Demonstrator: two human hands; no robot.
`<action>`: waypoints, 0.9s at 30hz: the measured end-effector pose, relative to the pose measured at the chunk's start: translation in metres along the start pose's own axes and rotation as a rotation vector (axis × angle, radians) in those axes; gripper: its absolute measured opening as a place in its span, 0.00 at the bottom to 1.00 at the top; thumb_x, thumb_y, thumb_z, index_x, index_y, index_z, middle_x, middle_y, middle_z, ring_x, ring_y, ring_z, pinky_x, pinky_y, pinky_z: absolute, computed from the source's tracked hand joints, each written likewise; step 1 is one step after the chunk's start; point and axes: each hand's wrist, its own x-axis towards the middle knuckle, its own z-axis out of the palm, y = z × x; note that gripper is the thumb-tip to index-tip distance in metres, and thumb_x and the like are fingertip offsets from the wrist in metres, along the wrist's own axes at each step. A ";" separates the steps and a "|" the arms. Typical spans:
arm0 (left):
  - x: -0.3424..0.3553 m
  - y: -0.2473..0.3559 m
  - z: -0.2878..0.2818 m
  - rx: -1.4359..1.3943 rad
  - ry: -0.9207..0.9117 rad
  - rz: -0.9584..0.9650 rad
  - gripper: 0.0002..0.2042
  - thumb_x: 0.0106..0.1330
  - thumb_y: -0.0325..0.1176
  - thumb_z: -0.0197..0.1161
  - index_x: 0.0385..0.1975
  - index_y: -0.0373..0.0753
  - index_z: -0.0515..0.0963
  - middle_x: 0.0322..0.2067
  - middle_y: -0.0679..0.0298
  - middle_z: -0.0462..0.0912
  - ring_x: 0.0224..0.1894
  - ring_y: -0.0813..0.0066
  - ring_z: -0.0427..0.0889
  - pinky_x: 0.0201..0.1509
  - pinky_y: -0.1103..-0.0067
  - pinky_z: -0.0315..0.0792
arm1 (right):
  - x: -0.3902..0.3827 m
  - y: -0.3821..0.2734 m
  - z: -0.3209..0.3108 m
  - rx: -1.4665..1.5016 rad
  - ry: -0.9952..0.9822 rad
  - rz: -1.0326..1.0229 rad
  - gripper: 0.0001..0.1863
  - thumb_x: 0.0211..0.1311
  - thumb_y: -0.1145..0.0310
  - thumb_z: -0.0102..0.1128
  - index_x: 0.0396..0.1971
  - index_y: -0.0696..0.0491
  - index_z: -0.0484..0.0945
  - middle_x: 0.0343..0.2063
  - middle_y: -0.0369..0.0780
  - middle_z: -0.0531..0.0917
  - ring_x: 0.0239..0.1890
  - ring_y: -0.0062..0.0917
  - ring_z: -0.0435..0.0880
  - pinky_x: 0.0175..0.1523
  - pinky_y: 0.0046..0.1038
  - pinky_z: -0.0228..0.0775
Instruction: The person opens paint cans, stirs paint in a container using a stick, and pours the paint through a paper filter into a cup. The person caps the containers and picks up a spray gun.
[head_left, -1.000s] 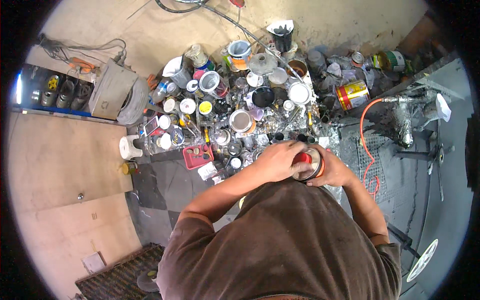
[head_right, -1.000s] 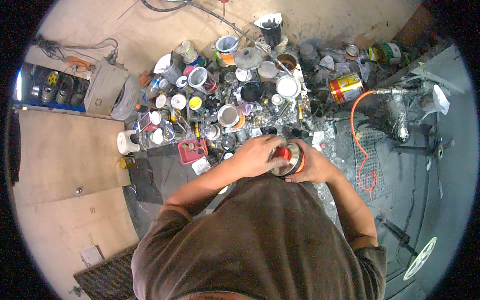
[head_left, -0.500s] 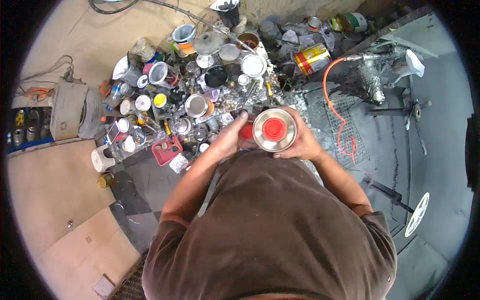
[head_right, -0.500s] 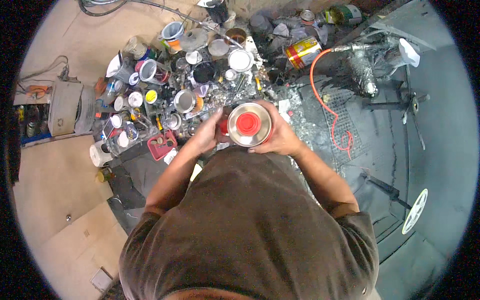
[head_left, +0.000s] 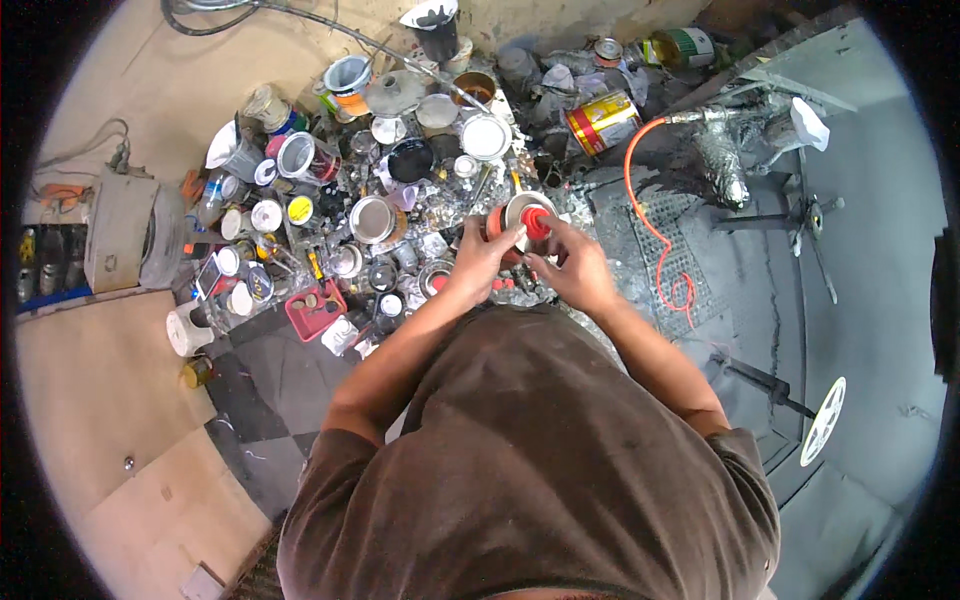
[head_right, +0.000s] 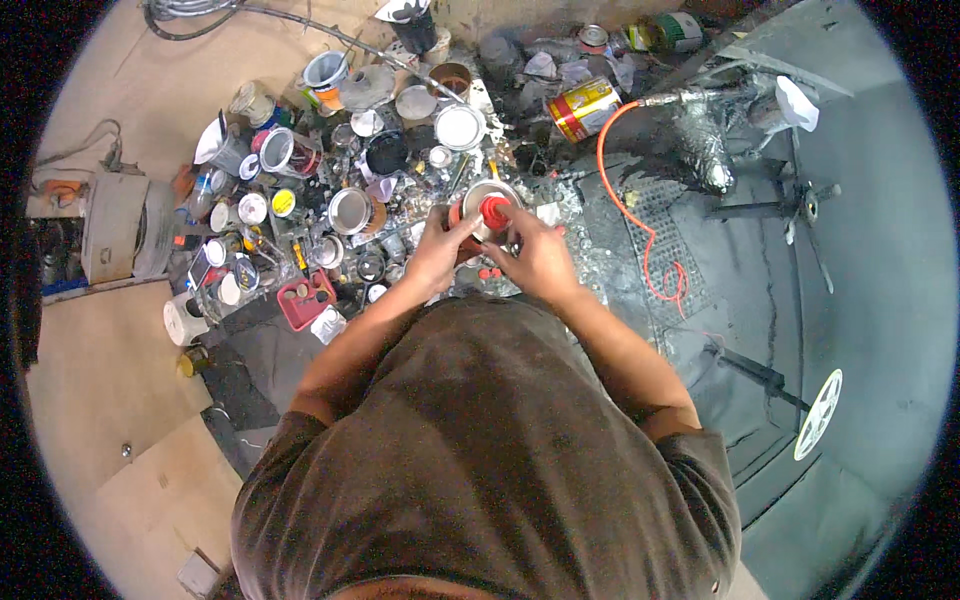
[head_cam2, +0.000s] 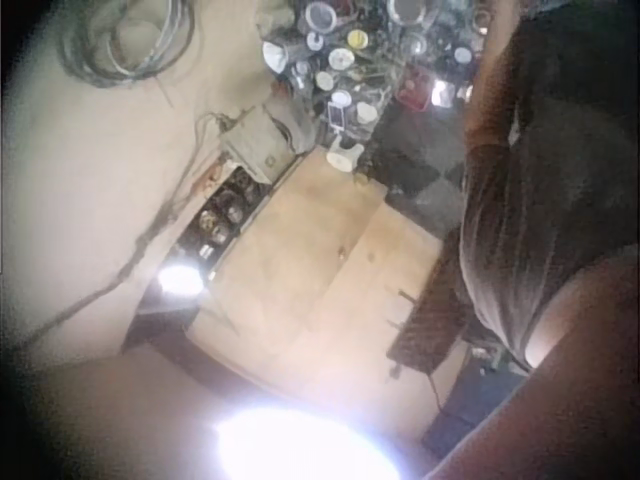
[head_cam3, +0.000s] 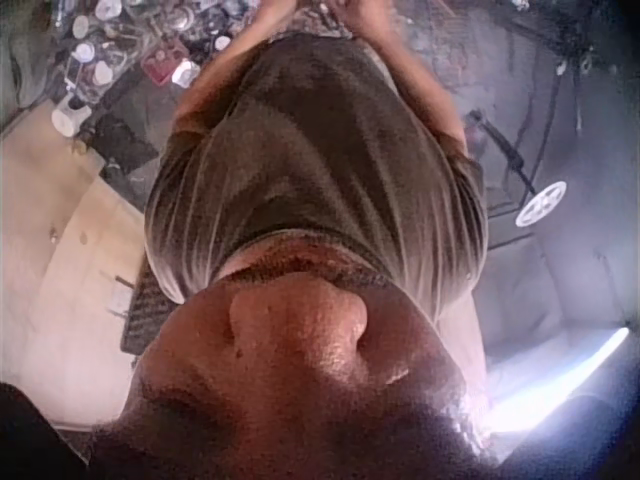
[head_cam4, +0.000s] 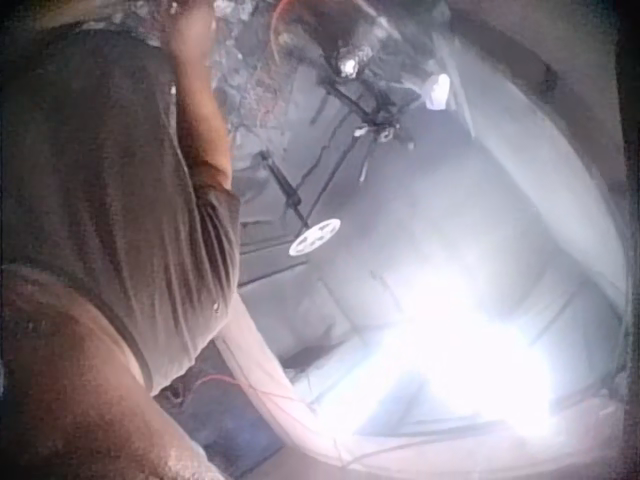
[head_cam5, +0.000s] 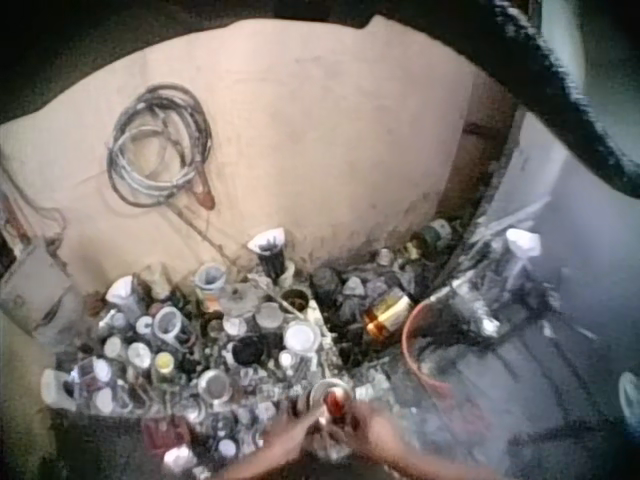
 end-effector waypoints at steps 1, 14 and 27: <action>-0.003 -0.002 0.005 -0.019 -0.033 -0.035 0.23 0.67 0.33 0.71 0.54 0.29 0.67 0.44 0.55 0.80 0.40 0.70 0.86 0.38 0.77 0.83 | -0.002 0.006 0.007 0.155 -0.007 0.107 0.18 0.56 0.66 0.77 0.43 0.57 0.84 0.22 0.39 0.82 0.24 0.27 0.81 0.33 0.31 0.73; 0.027 -0.086 -0.043 0.240 -0.458 -0.356 0.27 0.72 0.51 0.65 0.63 0.43 0.67 0.53 0.59 0.78 0.54 0.64 0.82 0.48 0.64 0.82 | -0.025 0.045 -0.015 -0.048 -0.520 0.035 0.13 0.57 0.60 0.70 0.33 0.55 0.84 0.28 0.49 0.84 0.32 0.47 0.84 0.40 0.44 0.75; 0.038 -0.142 -0.049 1.114 -0.721 0.424 0.18 0.77 0.34 0.48 0.61 0.39 0.77 0.65 0.50 0.73 0.66 0.52 0.74 0.68 0.67 0.69 | -0.072 0.082 0.032 -0.045 -0.396 0.088 0.12 0.61 0.59 0.67 0.40 0.50 0.84 0.33 0.51 0.87 0.38 0.49 0.87 0.43 0.46 0.78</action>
